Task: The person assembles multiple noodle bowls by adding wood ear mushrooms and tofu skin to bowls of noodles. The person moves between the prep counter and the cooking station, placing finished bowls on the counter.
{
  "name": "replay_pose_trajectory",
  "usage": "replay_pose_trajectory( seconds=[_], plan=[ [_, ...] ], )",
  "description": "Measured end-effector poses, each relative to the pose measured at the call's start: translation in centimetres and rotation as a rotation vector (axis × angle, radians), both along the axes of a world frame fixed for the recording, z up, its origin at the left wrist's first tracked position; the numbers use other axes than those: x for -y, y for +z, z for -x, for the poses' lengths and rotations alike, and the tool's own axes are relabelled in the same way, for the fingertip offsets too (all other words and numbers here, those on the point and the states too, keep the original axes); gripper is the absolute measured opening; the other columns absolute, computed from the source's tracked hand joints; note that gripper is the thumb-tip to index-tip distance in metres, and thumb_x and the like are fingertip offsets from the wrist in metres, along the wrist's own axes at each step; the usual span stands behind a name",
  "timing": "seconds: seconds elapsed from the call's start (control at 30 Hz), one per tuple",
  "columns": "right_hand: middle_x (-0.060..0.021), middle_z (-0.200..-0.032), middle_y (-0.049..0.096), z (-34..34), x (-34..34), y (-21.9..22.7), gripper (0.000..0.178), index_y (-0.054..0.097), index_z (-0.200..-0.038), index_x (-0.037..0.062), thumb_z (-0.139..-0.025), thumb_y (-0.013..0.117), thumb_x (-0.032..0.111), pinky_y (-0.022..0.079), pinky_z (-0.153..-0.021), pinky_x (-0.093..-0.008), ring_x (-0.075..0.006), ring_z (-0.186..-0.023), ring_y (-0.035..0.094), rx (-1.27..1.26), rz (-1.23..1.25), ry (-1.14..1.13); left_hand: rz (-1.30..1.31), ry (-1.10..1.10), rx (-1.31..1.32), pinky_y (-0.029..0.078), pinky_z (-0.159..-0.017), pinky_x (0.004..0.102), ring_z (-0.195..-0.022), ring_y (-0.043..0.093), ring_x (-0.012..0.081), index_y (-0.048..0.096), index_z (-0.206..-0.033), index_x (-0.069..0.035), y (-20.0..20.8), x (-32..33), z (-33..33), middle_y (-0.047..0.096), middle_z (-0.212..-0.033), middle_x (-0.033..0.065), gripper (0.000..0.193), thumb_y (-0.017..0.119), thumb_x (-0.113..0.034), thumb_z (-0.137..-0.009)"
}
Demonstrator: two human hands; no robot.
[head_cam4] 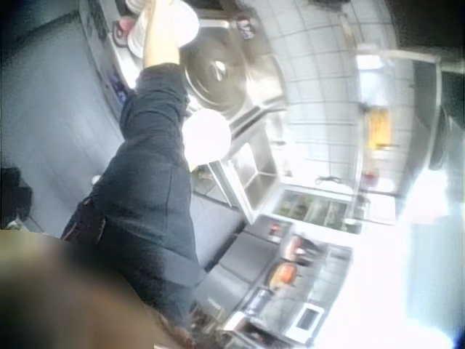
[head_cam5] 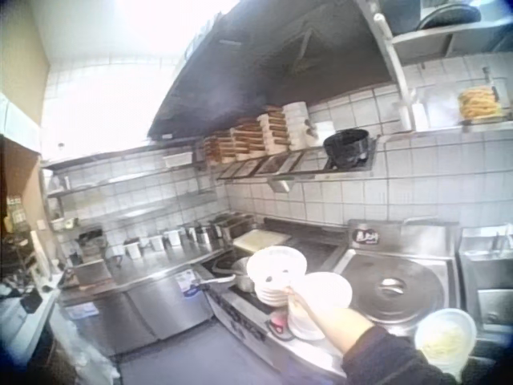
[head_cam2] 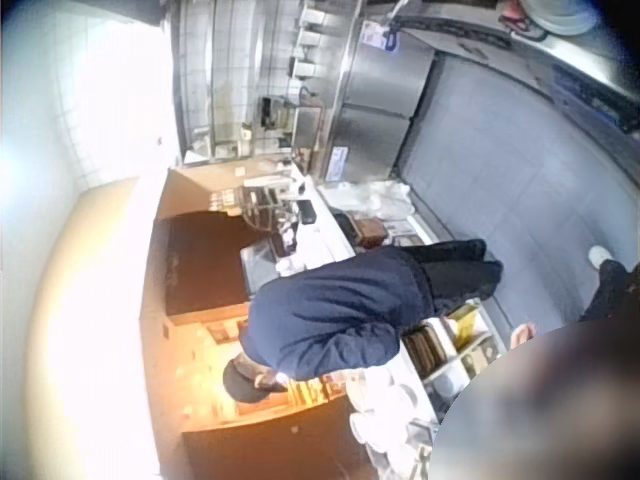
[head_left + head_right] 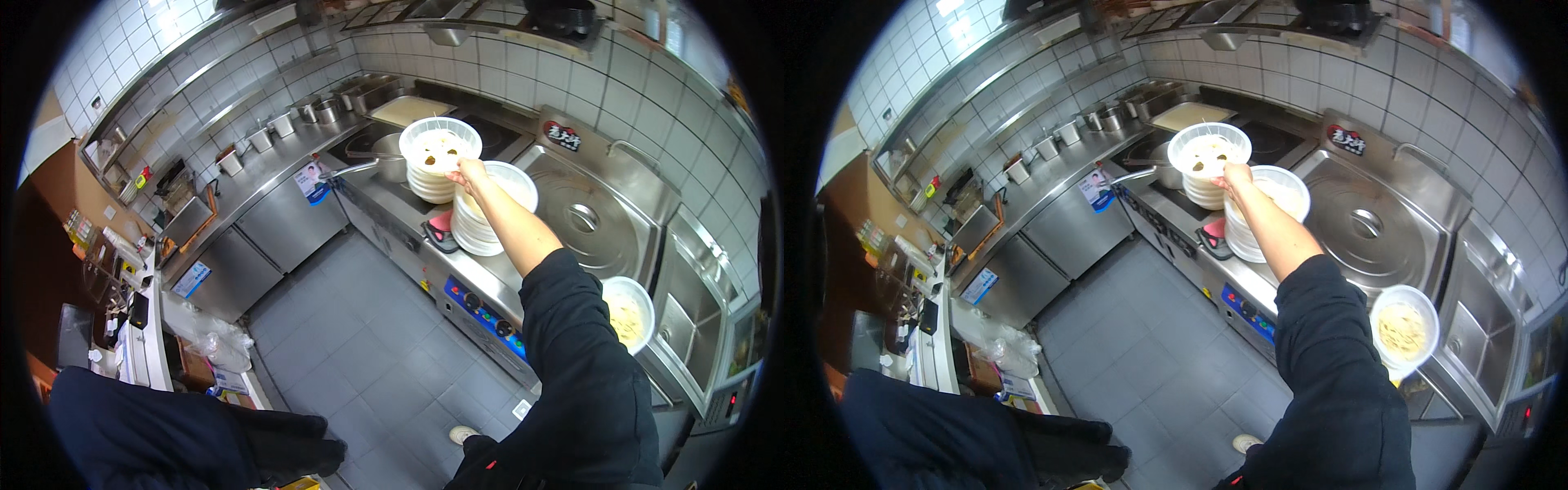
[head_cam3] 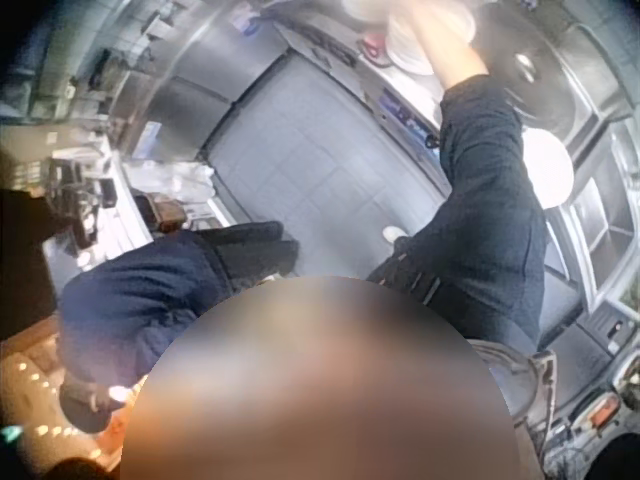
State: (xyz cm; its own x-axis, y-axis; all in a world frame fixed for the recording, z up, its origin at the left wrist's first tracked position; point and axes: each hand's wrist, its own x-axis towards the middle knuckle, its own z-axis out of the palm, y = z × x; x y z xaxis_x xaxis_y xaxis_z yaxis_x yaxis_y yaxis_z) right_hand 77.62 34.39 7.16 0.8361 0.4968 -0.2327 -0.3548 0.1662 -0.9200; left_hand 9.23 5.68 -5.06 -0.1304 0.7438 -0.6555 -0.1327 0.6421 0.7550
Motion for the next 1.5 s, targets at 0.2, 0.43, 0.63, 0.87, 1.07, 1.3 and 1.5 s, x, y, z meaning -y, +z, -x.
replay_pose_trajectory(
  seconds=[0.2,0.43,0.63,0.87,1.07,1.3,1.5],
  plan=[
    [-0.0213,-0.082,0.059,-2.5,-7.6,-2.5,0.034,0.043,-0.113,-0.0034,-0.08,0.033,0.0,0.054,-0.045,-0.0318,-0.0283,-0.057,0.062,-0.021,0.093,-0.151,0.019,0.057,-0.073,0.044,-0.08,0.0294,-0.086,0.054,0.018,0.051,-0.1,0.004,0.9,-2.3,-1.2,0.056,-0.096,0.0118,0.02,0.051,-0.009,-0.084],
    [-0.0126,-0.091,0.062,-6.7,-9.8,-7.3,0.025,0.06,-0.098,0.0006,-0.075,0.051,0.004,0.049,-0.063,-0.0311,-0.0197,-0.078,0.059,0.076,0.228,-0.2,0.014,0.1,-0.126,0.044,-0.077,0.0279,-0.083,0.054,0.016,0.053,-0.098,0.003,1.6,-3.7,-1.2,0.056,-0.093,0.01,0.018,0.05,-0.007,-0.084],
    [-0.0167,-0.099,0.054,-13.0,-10.1,-12.9,0.032,0.052,-0.103,-0.003,-0.082,0.048,0.021,0.052,-0.068,-0.0372,-0.0279,-0.078,0.058,0.078,0.187,-0.014,-0.094,0.11,-0.195,0.044,-0.074,0.0267,-0.079,0.054,0.0143,0.054,-0.097,0.003,1.6,-0.5,1.0,0.057,-0.091,0.0085,0.016,0.049,-0.005,-0.084],
    [-0.0124,-0.12,0.049,5.9,-7.2,-11.6,0.036,0.044,-0.118,-0.0021,-0.087,0.049,0.014,0.046,-0.082,-0.0189,-0.0156,-0.104,0.052,-0.08,-0.386,0.761,-0.212,0.332,-0.142,0.045,-0.076,0.0261,-0.081,0.056,0.0141,0.058,-0.092,0.0,-1.0,3.7,3.1,0.059,-0.088,0.007,0.014,0.048,-0.007,-0.085],
    [-0.0025,-0.062,0.055,36.7,10.1,-18.2,0.018,0.055,-0.089,0.0062,-0.081,0.056,0.022,0.041,-0.042,-0.0209,-0.0098,-0.05,0.05,-0.045,0.386,1.352,-0.218,0.378,-0.042,0.044,-0.078,0.0253,-0.086,0.055,0.0145,0.059,-0.085,-0.001,-1.8,8.9,7.1,0.059,-0.091,0.0081,0.015,0.044,-0.002,-0.082],
    [-0.0086,-0.071,0.059,61.2,26.8,-22.7,0.018,0.056,-0.093,0.0004,-0.084,0.053,0.016,0.047,-0.055,-0.0267,-0.0152,-0.059,0.055,0.017,0.627,2.088,-0.449,0.575,-0.141,0.043,-0.079,0.0259,-0.091,0.053,0.0162,0.057,-0.072,-0.001,-2.9,19.1,19.6,0.057,-0.094,0.0107,0.016,0.042,0.002,-0.078],
    [-0.005,-0.069,0.057,83.4,32.2,-19.6,0.016,0.057,-0.087,-0.0004,-0.086,0.05,0.014,0.045,-0.059,-0.0234,-0.0112,-0.062,0.054,0.411,0.379,2.189,-0.461,0.86,-0.36,0.042,-0.075,0.0241,-0.082,0.054,0.0147,0.058,-0.076,-0.001,-2.7,31.3,34.2,0.058,-0.089,0.009,0.016,0.043,0.004,-0.079]
  ],
)
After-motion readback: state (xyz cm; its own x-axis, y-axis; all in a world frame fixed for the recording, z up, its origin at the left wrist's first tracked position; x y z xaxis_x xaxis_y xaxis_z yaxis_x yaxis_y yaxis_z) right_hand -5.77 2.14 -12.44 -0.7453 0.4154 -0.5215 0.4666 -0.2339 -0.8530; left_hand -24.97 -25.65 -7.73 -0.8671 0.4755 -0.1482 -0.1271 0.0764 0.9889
